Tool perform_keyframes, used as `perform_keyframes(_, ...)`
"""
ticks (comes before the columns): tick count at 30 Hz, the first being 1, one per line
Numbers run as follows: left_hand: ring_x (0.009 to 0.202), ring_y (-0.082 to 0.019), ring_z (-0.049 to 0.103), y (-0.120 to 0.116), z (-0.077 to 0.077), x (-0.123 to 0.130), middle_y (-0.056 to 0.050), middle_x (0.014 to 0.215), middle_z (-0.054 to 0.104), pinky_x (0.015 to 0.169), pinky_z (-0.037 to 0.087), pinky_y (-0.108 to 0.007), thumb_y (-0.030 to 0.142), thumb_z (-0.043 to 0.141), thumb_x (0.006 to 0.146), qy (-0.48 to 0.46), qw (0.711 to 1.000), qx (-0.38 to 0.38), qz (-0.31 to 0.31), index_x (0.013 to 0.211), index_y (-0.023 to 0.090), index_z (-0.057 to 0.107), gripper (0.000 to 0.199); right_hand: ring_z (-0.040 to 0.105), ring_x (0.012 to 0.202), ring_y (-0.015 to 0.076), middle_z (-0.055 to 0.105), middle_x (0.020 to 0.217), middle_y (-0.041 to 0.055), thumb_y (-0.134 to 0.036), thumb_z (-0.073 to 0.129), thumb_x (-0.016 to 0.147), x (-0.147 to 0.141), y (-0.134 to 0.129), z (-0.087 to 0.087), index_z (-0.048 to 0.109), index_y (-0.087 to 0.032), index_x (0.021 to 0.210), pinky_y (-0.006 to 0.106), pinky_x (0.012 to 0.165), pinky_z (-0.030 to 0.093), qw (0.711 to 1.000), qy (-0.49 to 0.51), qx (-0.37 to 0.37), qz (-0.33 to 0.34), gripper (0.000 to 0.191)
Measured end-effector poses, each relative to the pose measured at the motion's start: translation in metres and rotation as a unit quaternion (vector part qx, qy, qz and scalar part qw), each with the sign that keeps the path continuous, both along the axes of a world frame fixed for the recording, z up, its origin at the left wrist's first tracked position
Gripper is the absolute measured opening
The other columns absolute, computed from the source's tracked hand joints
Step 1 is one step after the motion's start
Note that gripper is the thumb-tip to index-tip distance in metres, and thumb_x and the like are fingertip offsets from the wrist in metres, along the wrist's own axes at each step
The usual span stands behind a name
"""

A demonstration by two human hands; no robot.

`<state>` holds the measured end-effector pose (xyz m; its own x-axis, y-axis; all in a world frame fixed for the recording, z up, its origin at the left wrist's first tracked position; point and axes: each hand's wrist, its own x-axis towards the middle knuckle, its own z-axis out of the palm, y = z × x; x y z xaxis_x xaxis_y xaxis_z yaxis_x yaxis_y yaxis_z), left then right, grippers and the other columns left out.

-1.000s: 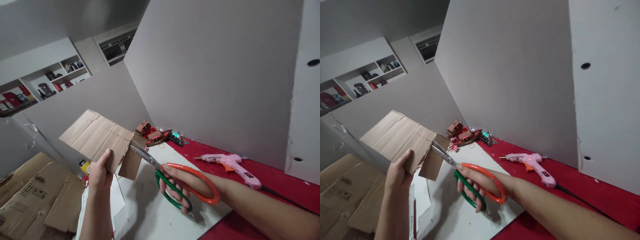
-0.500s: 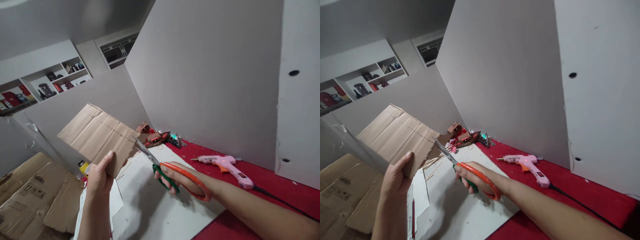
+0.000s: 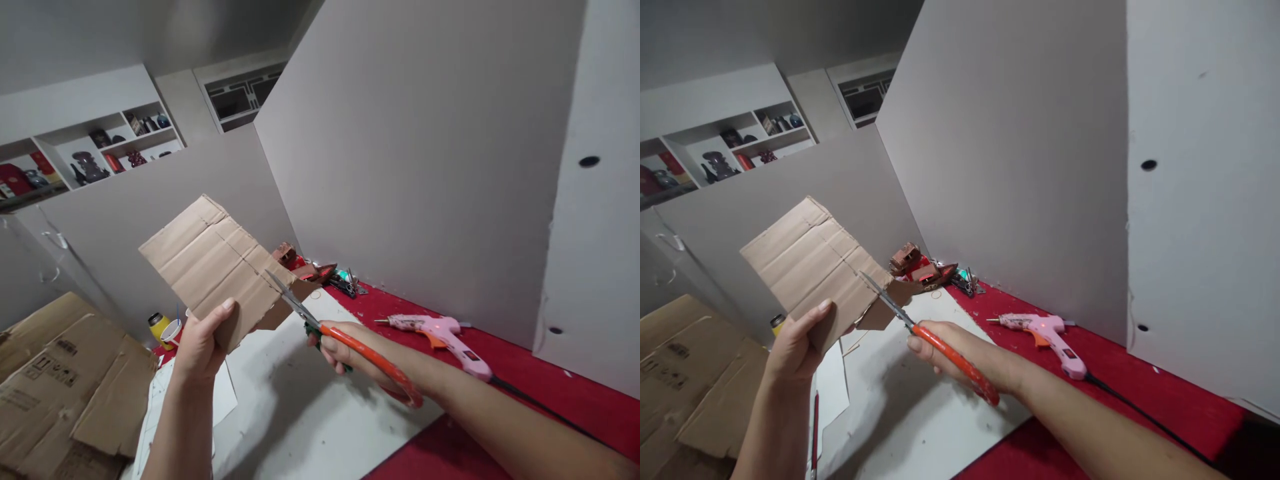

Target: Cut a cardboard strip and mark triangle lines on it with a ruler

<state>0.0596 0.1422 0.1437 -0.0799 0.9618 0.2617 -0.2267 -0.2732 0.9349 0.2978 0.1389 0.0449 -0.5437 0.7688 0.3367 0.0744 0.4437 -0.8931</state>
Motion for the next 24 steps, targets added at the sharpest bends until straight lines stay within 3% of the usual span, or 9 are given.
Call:
perform_keyframes(6, 0.065, -0.023, 0.074, 0.006, -0.005, -0.010, -0.005, 0.077, 0.077, 0.052, 0.063, -0.031, 0.021, 0.090, 0.059, 0.019, 1.000, -0.006, -0.018, 0.097, 0.013, 0.068, 0.045, 0.043, 0.068, 0.0139, 0.046, 0.079, 0.0003, -0.068, 0.046, 0.093, 0.001, -0.008, 0.011, 0.043, -0.021, 0.080, 0.027, 0.060, 0.040, 0.996, -0.078, 0.014, -0.038, 0.049)
perform_keyframes(13, 0.061, -0.020, 0.072, 0.008, -0.005, -0.011, -0.003, 0.066, 0.073, 0.052, 0.062, -0.028, 0.024, 0.091, 0.059, 0.031, 0.998, 0.006, -0.060, 0.084, 0.013, 0.070, 0.034, 0.041, 0.067, 0.0129, 0.047, 0.079, -0.0011, -0.055, 0.045, 0.098, 0.001, -0.005, 0.002, 0.042, -0.021, 0.083, 0.027, 0.061, 0.038, 0.991, -0.106, 0.064, -0.060, 0.037)
perform_keyframes(20, 0.057, -0.019, 0.070, 0.008, -0.005, -0.009, -0.003, 0.064, 0.073, 0.054, 0.062, -0.030, 0.024, 0.092, 0.058, 0.034, 0.997, 0.016, -0.064, 0.073, 0.014, 0.068, 0.030, 0.044, 0.065, 0.0128, 0.046, 0.074, -0.0015, -0.055, 0.043, 0.099, -0.002, -0.005, 0.004, 0.045, -0.021, 0.080, 0.026, 0.058, 0.038, 0.990, -0.108, 0.044, -0.080, 0.040)
perform_keyframes(24, 0.061, -0.023, 0.072, 0.008, -0.006, -0.008, -0.005, 0.063, 0.073, 0.051, 0.061, -0.031, 0.023, 0.091, 0.057, 0.023, 0.999, 0.010, -0.048, 0.078, 0.014, 0.070, 0.031, 0.045, 0.064, 0.0132, 0.046, 0.073, -0.0014, -0.060, 0.041, 0.098, -0.002, -0.006, 0.004, 0.049, -0.020, 0.082, 0.027, 0.058, 0.039, 0.991, -0.100, 0.034, -0.078, 0.044)
